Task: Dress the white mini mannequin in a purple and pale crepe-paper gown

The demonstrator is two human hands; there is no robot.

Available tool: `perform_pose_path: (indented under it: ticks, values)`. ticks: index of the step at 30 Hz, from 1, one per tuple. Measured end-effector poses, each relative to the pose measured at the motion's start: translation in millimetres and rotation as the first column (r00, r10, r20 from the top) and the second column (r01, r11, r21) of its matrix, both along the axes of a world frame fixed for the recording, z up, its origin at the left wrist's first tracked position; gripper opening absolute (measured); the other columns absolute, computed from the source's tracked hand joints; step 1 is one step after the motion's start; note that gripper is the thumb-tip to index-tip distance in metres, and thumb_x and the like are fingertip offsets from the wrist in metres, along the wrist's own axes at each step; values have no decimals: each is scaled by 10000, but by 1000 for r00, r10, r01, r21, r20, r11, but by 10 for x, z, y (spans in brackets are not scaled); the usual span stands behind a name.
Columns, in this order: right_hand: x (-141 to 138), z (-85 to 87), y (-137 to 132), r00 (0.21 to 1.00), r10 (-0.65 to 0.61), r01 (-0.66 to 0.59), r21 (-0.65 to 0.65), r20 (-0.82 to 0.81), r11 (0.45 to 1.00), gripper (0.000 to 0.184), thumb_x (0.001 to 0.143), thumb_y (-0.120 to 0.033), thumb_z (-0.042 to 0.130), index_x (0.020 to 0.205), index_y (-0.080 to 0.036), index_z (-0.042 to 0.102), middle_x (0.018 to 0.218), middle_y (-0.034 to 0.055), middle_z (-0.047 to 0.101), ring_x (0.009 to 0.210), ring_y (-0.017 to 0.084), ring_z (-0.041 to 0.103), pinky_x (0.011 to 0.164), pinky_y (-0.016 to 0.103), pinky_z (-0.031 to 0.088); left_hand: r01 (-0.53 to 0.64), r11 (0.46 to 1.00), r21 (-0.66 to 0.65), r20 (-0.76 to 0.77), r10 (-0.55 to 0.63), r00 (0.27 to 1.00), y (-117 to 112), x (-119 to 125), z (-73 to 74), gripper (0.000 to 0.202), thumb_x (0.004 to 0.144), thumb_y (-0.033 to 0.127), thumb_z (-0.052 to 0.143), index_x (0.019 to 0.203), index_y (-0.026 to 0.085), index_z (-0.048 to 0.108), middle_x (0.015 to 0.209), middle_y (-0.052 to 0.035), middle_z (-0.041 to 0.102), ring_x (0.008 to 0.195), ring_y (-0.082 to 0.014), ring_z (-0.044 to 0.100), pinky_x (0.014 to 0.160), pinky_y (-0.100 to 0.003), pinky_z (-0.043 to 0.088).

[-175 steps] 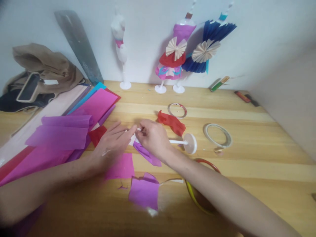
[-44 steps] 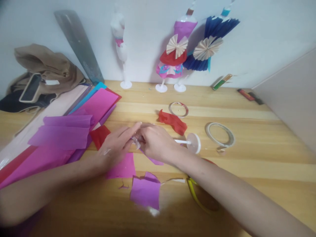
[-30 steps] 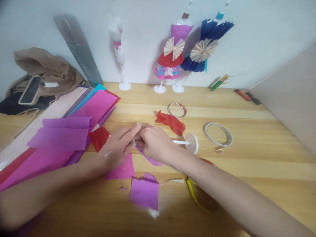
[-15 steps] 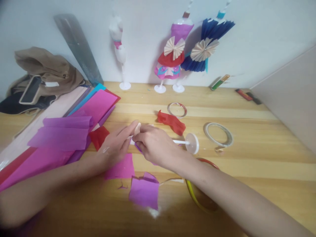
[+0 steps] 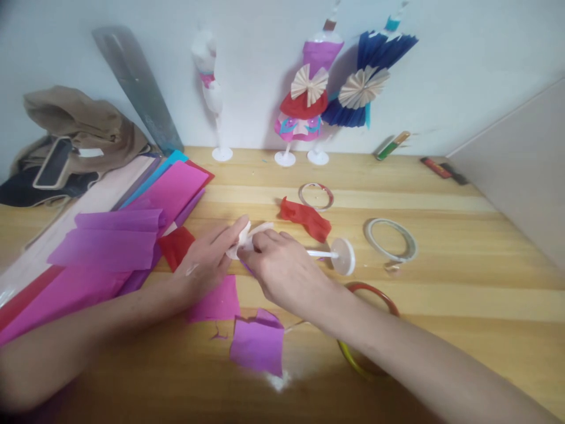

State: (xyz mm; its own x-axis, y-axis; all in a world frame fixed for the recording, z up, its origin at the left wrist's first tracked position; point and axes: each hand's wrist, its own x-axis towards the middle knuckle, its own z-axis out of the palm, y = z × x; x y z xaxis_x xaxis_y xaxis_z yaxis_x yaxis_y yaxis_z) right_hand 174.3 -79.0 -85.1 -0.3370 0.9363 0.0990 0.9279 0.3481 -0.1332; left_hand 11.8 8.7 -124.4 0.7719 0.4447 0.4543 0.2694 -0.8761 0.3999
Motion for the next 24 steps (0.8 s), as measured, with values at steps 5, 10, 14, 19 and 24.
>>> perform_pose_path:
  ticks: [5,10,14,19,24]
  values:
    - [88,3,7,976,26,-37,-48,-218,998,266,961,-206,450,923,-150,707,843,90,638,800,194,588,708,331,455,-5,1000,-2,-46,5,999,-3,-21,-16,521,908,73,347,1411,203,370,936,-45,610,844,-190,608,723,-304,530]
    - [137,-12,50,895,-48,77,49,-444,996,188,915,-150,496,893,-167,682,838,76,636,805,179,597,706,300,485,31,999,24,-12,-31,999,11,-35,-69,572,903,43,340,1450,208,300,1011,-72,633,897,-201,611,773,-329,545]
    - [46,2,107,934,-14,69,144,-357,987,116,884,-139,508,854,-166,616,844,77,618,782,185,559,679,300,465,46,999,21,44,-47,998,27,-26,-91,552,934,83,358,1465,210,275,1096,-78,644,975,-195,633,852,-354,557]
    - [-22,-28,157,960,-7,61,187,-280,980,77,852,-119,520,829,-164,577,824,69,604,754,182,521,648,296,427,20,1000,-24,91,-18,996,16,-5,-29,528,944,112,381,1460,187,300,1172,-112,634,1057,-200,634,899,-329,562]
    - [-2,-139,175,957,71,4,258,-282,966,125,880,-134,501,866,-163,623,860,81,621,787,194,535,658,306,436,46,999,-2,131,-46,990,19,10,-19,549,939,100,334,1470,233,286,1193,-113,606,1098,-204,624,941,-351,560]
